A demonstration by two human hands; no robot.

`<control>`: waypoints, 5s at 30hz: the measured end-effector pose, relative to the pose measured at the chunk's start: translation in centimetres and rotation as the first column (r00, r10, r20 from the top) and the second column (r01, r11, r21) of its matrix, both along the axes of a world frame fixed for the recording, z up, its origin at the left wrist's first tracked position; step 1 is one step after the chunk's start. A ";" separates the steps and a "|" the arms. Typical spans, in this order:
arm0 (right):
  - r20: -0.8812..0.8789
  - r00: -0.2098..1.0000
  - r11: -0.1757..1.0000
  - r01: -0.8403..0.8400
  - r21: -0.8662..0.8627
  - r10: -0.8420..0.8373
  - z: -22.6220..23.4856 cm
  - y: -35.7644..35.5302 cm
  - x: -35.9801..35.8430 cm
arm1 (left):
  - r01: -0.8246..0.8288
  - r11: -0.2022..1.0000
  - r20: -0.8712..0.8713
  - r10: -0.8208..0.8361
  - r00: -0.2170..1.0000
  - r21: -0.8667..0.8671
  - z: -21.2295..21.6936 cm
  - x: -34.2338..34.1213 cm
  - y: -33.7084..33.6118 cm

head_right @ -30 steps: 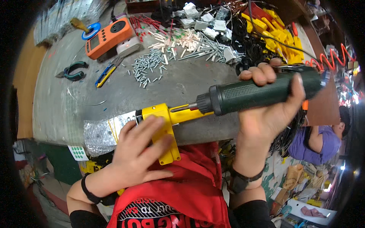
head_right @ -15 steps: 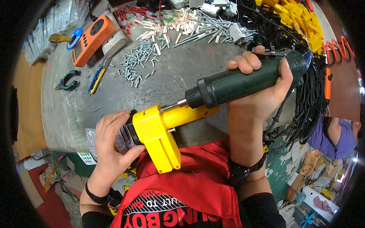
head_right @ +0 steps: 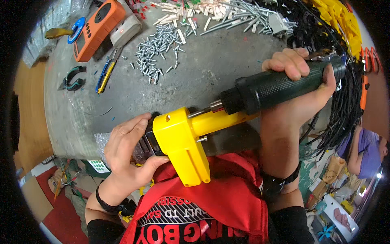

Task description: Assembling and testing plastic electronic components using screws, a power screwdriver, and a soldering iron.

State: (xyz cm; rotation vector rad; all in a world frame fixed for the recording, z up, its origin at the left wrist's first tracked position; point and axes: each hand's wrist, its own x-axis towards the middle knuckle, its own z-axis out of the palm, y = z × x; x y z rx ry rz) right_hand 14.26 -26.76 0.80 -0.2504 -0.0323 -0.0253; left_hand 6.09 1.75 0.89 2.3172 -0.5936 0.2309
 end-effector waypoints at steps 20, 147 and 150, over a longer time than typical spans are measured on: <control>-0.023 0.998 0.998 -0.052 0.026 0.052 -0.2 -0.4 0.0 | 0.117 0.993 -0.088 -0.117 0.989 -0.007 -0.3 0.7 0.6; 0.443 0.785 0.499 0.200 -0.843 0.434 8.6 12.3 -1.6 | -0.159 0.948 -0.110 0.133 0.985 -0.277 -0.3 1.4 -3.0; 0.337 0.911 0.721 0.066 -0.690 0.239 8.6 12.7 -2.0 | -0.143 0.967 -0.034 0.139 0.990 -0.211 -0.1 1.6 -2.7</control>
